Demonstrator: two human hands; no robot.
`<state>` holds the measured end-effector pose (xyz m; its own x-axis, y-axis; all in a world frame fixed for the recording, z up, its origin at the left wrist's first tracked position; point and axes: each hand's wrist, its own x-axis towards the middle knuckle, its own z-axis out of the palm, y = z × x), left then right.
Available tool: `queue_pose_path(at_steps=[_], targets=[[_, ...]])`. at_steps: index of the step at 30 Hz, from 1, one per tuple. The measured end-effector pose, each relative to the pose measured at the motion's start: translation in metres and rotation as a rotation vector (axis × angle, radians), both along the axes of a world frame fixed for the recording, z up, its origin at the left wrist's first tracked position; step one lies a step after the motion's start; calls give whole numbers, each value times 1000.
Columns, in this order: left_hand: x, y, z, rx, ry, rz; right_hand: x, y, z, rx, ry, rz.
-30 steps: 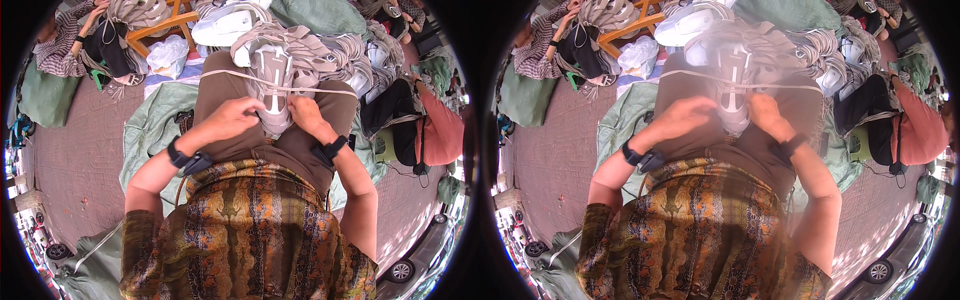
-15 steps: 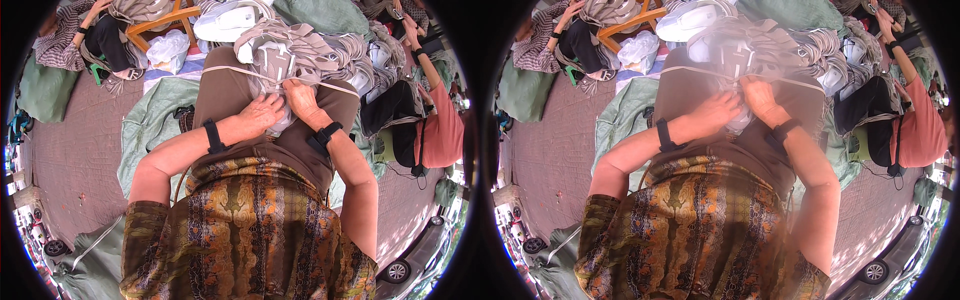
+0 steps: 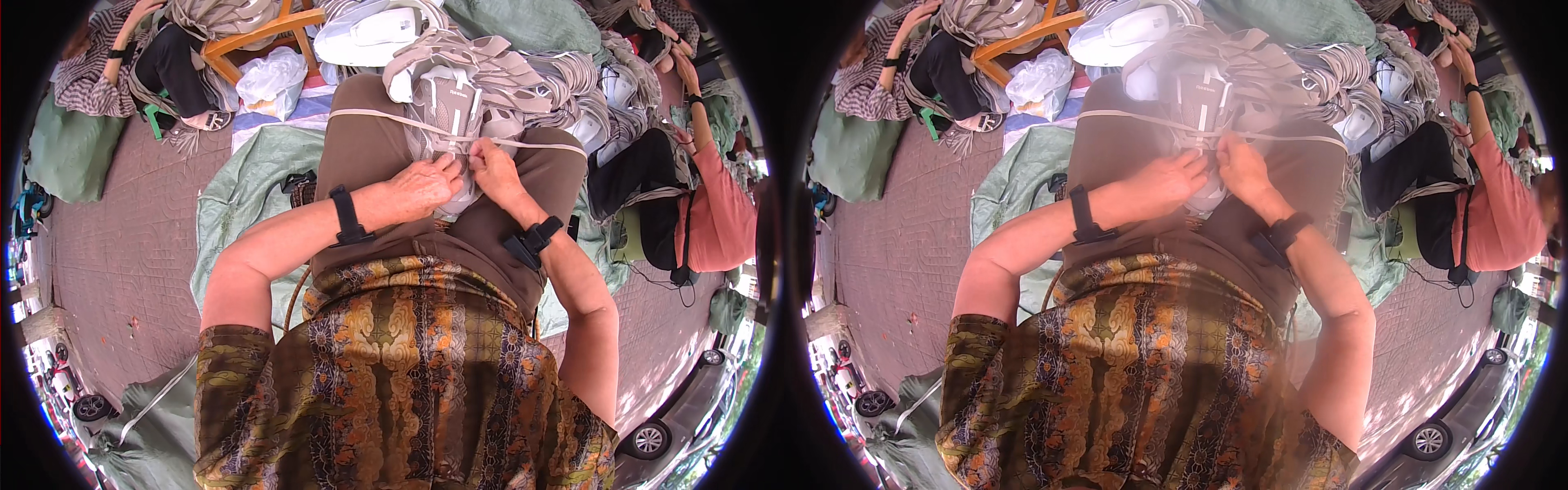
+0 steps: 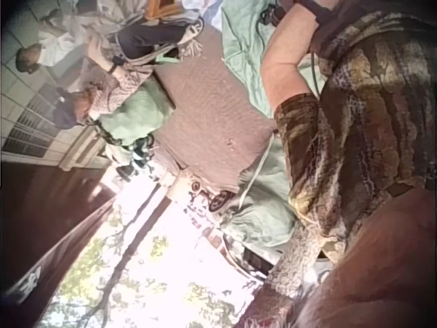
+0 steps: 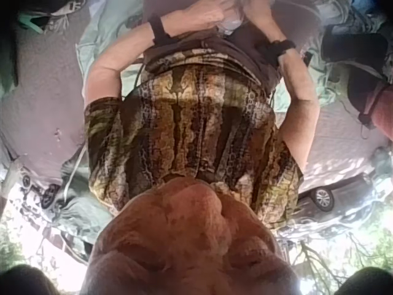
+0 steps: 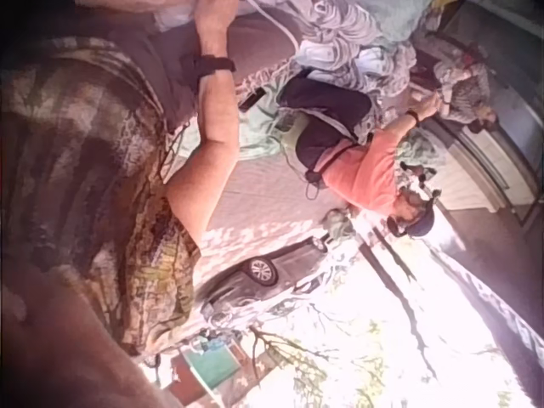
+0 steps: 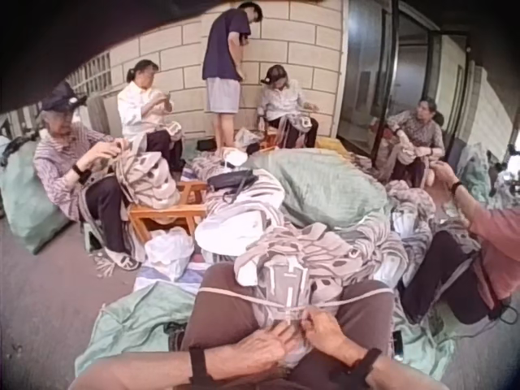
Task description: The person sits on a mat and laces a beige sneaker by hand. They thread a long white lace through the eyelets, pull it tight, and tie a knot. The person repeats this process on a second shoe, handling the laces and adjusting the fit.
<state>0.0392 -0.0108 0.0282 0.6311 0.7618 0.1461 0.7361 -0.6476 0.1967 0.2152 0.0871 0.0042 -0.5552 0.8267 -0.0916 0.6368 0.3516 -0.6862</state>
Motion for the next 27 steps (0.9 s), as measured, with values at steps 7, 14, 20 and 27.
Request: queue_pose_path(at_steps=[7,14,20,27], targets=[[-13,-8,7,-52,-43,15,-5,17,10,-701,258,-363],[-23,-16,4,-11,-85,75,-20,18,-1,-118,-169,-178],[-26,-22,13,-60,-216,199,-12,16,1,-451,62,-252],[-33,-2,25,117,-316,336,0,6,-9,36,-46,-236]])
